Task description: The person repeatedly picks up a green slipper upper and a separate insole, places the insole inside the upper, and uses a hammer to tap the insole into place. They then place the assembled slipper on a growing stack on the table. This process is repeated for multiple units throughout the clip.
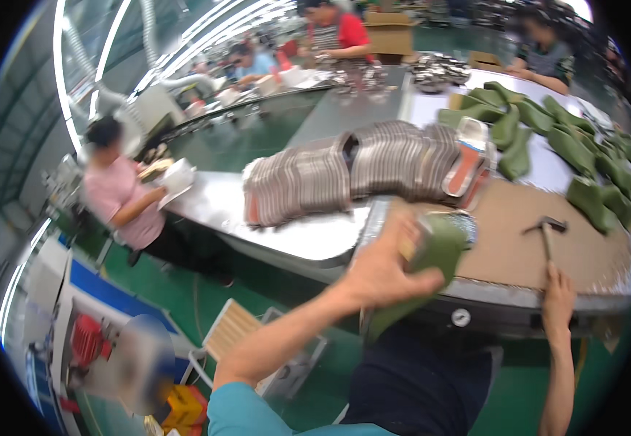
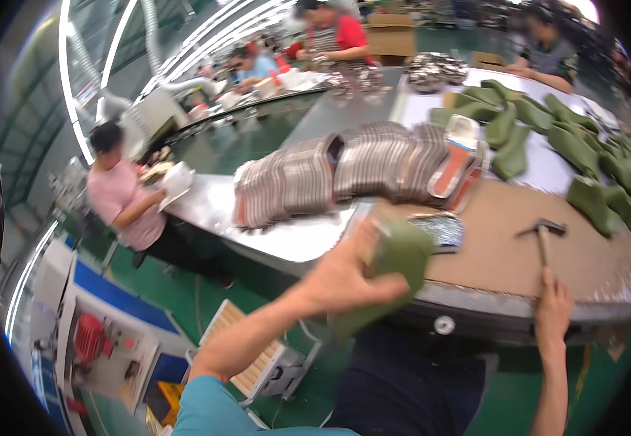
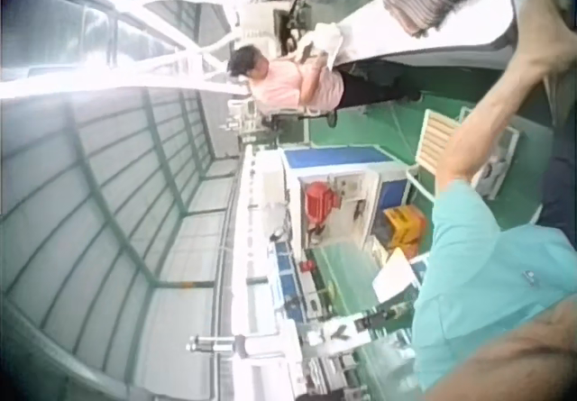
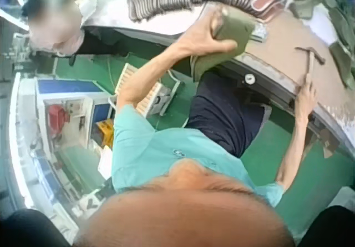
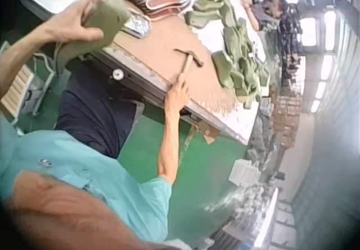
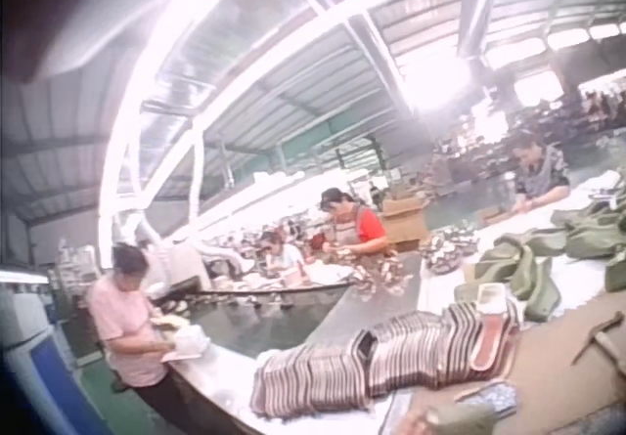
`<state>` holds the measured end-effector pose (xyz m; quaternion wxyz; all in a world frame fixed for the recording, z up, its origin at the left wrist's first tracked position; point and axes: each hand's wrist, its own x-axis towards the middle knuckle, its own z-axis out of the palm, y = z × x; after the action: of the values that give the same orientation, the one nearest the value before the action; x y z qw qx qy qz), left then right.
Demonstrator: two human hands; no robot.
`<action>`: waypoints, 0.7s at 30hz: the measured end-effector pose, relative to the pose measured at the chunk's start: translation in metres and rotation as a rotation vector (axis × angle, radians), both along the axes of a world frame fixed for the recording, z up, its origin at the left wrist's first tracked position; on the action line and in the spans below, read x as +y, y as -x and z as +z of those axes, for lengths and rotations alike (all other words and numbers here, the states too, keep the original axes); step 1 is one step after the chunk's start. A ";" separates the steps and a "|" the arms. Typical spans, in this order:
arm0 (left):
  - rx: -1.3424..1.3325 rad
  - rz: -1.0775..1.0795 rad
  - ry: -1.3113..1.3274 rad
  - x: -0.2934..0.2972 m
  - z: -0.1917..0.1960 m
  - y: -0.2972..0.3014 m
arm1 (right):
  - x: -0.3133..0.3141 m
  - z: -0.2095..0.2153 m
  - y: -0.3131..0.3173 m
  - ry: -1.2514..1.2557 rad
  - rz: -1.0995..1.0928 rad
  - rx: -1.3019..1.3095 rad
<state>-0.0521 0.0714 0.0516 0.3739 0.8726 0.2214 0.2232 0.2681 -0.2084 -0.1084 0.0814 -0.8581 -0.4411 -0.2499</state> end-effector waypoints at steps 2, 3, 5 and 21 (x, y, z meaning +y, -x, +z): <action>-0.342 0.228 0.192 0.062 0.019 0.043 | -0.009 0.001 0.000 -0.017 0.025 0.052; -0.466 0.343 0.273 0.100 0.026 0.071 | -0.013 -0.001 -0.001 -0.025 0.006 0.078; -0.910 0.583 0.027 0.159 0.033 0.124 | -0.011 0.001 0.003 -0.042 -0.030 0.133; 0.580 1.358 -0.008 0.348 -0.101 0.276 | -0.003 0.011 0.017 -0.002 -0.129 0.076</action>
<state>-0.3286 0.4193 -0.0495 0.0766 0.5688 0.8018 0.1665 0.2508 -0.2111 -0.0975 0.0825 -0.8936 -0.3812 -0.2221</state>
